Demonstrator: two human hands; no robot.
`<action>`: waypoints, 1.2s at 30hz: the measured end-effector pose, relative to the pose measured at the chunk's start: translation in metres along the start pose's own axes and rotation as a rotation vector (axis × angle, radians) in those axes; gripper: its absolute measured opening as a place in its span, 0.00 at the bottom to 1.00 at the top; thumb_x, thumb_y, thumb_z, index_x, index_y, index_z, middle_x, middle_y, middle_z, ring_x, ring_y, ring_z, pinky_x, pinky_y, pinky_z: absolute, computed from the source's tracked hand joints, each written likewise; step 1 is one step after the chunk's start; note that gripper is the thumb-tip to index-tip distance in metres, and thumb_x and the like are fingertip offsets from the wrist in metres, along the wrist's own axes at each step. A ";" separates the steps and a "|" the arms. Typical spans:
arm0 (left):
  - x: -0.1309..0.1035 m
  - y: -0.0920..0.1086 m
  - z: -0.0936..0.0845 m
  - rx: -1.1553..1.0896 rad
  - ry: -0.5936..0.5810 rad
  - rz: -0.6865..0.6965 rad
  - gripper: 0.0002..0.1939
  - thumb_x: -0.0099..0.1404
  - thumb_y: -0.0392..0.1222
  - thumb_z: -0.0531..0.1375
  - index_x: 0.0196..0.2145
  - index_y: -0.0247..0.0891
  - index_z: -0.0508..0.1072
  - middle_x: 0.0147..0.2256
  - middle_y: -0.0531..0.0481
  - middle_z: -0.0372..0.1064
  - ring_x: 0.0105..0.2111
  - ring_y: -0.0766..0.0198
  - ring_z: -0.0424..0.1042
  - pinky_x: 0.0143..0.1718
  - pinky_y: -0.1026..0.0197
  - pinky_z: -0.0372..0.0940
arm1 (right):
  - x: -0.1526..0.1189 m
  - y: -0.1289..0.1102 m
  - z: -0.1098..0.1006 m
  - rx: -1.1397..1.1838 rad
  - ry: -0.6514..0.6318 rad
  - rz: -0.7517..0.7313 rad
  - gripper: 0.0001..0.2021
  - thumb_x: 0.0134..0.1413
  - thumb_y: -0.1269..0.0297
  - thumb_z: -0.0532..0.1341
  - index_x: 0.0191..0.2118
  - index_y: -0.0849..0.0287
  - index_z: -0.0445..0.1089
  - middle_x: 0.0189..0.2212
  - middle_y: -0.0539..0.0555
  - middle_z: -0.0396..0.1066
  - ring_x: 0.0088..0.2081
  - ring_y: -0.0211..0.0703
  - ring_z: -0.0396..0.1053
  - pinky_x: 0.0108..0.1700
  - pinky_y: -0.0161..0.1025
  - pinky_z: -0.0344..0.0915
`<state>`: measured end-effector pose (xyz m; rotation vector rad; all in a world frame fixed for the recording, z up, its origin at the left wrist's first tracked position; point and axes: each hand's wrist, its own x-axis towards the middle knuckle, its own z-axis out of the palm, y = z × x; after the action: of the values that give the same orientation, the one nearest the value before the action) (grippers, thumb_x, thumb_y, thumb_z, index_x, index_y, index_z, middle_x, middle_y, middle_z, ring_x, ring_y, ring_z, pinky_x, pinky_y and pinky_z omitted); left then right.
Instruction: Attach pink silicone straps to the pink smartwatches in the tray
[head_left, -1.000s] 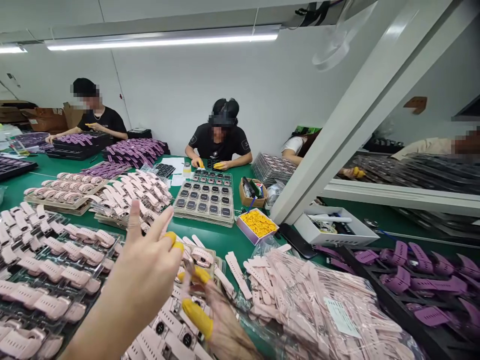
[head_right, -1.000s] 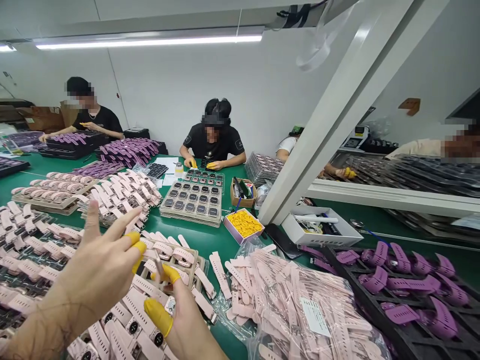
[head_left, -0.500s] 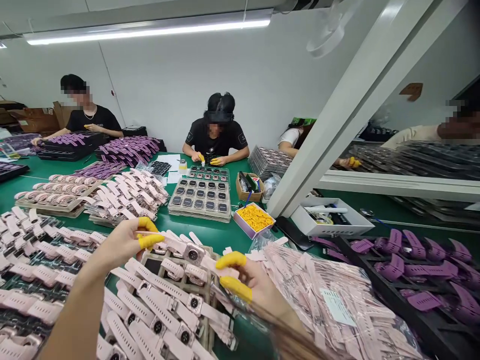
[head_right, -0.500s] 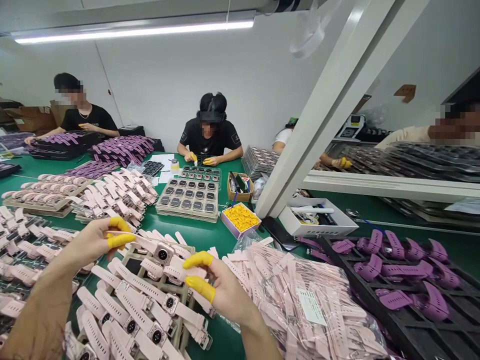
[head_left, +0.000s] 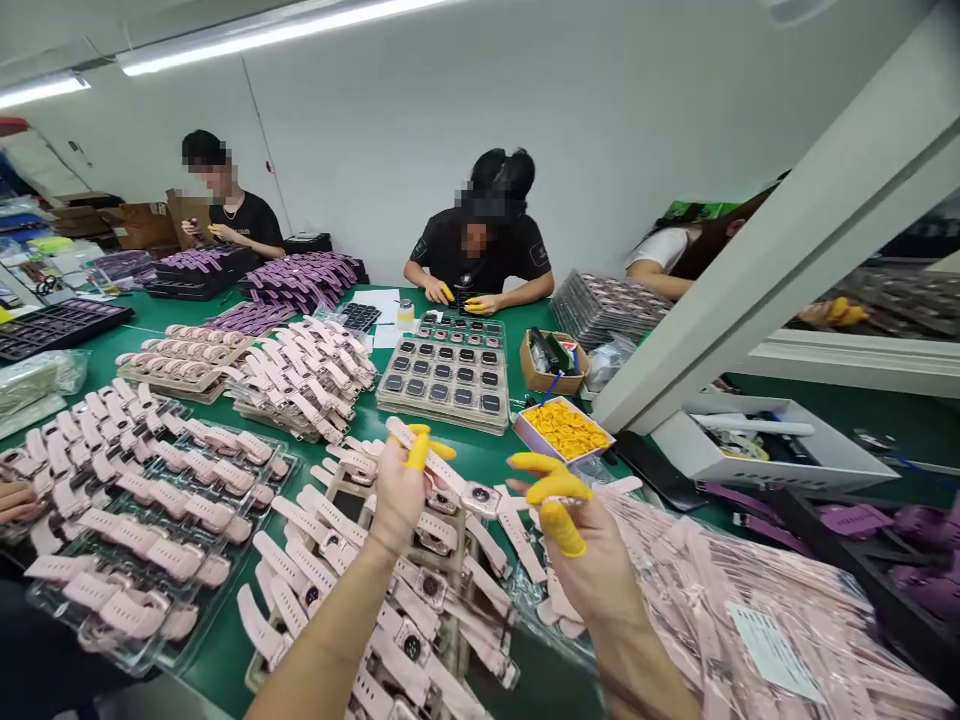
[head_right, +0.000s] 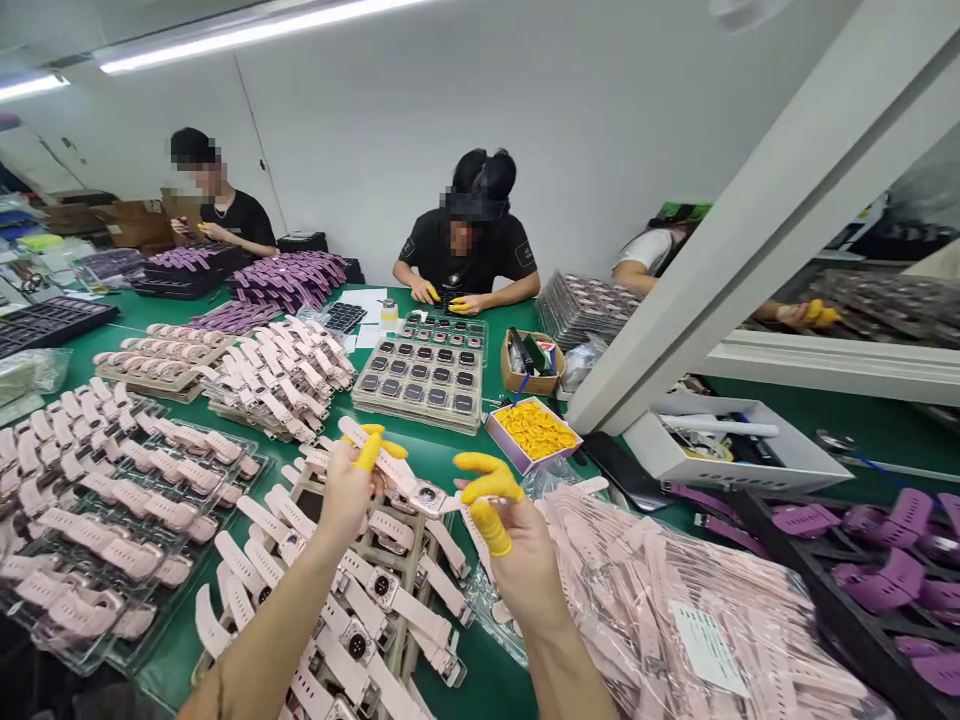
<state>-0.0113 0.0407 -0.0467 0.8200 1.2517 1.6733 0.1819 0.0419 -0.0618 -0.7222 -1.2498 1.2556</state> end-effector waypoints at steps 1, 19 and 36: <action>-0.004 -0.007 -0.001 0.150 -0.066 0.084 0.13 0.70 0.49 0.61 0.45 0.37 0.73 0.35 0.43 0.81 0.24 0.65 0.72 0.24 0.64 0.67 | 0.000 0.001 0.002 0.010 -0.026 0.056 0.12 0.62 0.47 0.66 0.36 0.49 0.75 0.34 0.52 0.73 0.36 0.48 0.71 0.47 0.47 0.69; -0.017 -0.029 -0.019 1.209 -0.471 0.828 0.22 0.64 0.29 0.54 0.54 0.34 0.74 0.38 0.39 0.78 0.32 0.55 0.78 0.33 0.58 0.74 | -0.004 0.020 0.028 -0.269 -0.014 0.030 0.20 0.64 0.42 0.62 0.50 0.52 0.74 0.32 0.50 0.69 0.32 0.43 0.68 0.35 0.40 0.70; -0.029 -0.006 -0.012 0.790 -0.603 0.473 0.18 0.69 0.43 0.58 0.54 0.38 0.77 0.33 0.46 0.78 0.30 0.58 0.75 0.36 0.58 0.73 | -0.001 0.022 0.030 -0.445 0.013 -0.036 0.10 0.60 0.55 0.68 0.42 0.54 0.77 0.37 0.54 0.78 0.39 0.47 0.75 0.43 0.43 0.71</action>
<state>-0.0085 0.0101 -0.0556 2.0497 1.3207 1.0600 0.1473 0.0393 -0.0750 -1.0176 -1.5446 0.9477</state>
